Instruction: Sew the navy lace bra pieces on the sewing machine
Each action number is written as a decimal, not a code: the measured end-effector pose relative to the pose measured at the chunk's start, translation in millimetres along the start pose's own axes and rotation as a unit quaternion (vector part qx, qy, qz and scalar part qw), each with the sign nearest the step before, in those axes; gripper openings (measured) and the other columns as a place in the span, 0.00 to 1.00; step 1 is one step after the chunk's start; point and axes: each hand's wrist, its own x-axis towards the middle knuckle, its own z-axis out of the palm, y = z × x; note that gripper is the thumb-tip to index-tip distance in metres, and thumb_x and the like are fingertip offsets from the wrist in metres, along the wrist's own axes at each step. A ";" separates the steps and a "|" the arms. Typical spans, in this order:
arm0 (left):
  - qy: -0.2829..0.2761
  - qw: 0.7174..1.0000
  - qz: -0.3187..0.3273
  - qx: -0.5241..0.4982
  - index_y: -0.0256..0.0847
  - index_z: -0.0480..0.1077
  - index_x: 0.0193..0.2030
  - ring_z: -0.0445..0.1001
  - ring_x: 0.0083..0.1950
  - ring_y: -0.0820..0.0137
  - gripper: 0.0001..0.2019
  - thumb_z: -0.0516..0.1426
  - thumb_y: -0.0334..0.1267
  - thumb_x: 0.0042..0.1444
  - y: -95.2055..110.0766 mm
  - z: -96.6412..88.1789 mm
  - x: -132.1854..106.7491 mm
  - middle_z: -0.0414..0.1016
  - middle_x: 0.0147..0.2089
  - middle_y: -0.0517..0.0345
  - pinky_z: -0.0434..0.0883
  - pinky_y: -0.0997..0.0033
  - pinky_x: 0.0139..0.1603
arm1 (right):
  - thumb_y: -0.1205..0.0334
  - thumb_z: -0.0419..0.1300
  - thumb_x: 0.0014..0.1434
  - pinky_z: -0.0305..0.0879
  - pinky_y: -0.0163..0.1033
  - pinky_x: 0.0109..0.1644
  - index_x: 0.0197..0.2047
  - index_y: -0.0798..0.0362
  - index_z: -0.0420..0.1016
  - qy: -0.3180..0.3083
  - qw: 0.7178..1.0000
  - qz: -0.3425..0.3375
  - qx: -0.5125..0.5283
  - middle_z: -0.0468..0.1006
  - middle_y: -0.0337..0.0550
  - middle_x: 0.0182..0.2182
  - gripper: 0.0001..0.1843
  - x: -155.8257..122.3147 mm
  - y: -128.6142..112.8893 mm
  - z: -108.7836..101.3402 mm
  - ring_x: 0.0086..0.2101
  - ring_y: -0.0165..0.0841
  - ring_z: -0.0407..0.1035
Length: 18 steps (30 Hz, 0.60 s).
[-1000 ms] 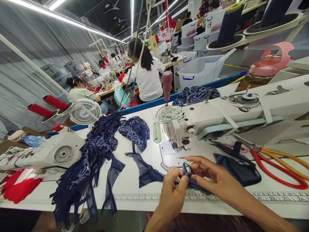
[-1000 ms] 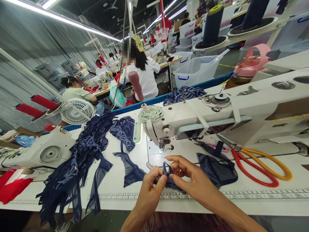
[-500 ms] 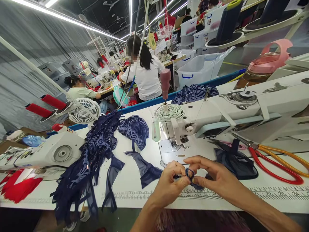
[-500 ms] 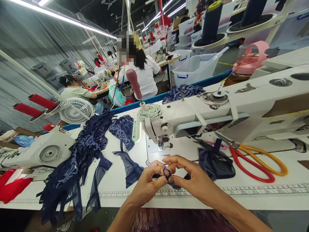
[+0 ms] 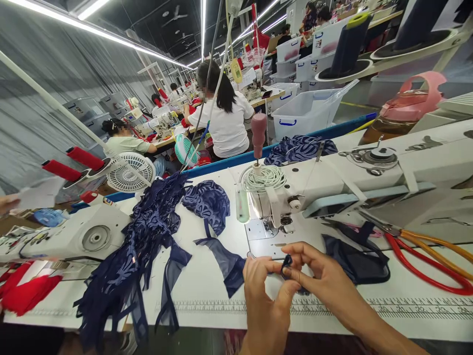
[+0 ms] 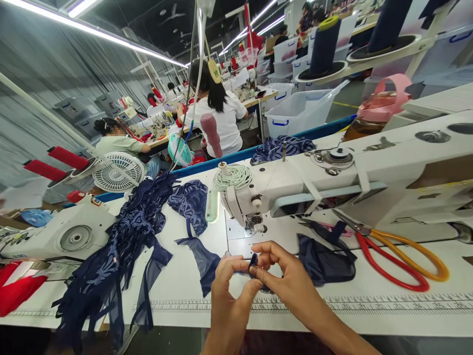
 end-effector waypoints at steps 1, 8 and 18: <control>0.010 1.000 -0.019 -0.013 0.44 0.75 0.37 0.74 0.51 0.59 0.06 0.65 0.42 0.58 -0.6 2.1 -0.4 0.78 0.42 0.55 0.58 0.50 0.69 | 0.44 0.69 0.52 0.69 0.42 0.39 0.43 0.49 0.78 -0.012 0.999 0.016 0.029 0.73 0.38 0.29 0.21 0.5 1.7 2.2 0.32 0.36 0.69; -0.037 0.988 -0.128 -0.084 0.39 0.71 0.34 0.67 0.37 0.68 0.14 0.60 0.48 0.62 2.8 -6.2 11.8 0.71 0.33 0.58 0.65 0.69 0.42 | 0.41 0.68 0.53 0.70 0.42 0.42 0.37 0.48 0.78 -0.024 1.000 -0.004 0.005 0.75 0.41 0.32 0.19 0.9 3.0 3.7 0.36 0.38 0.70; -0.024 0.994 -0.088 -0.057 0.39 0.73 0.35 0.72 0.45 0.62 0.17 0.58 0.52 0.64 -1.7 -4.1 7.2 0.75 0.39 0.52 0.68 0.66 0.47 | 0.41 0.65 0.56 0.70 0.41 0.41 0.35 0.47 0.79 -0.071 0.995 -0.064 -0.039 0.76 0.42 0.33 0.17 2.2 -6.2 1.3 0.36 0.38 0.70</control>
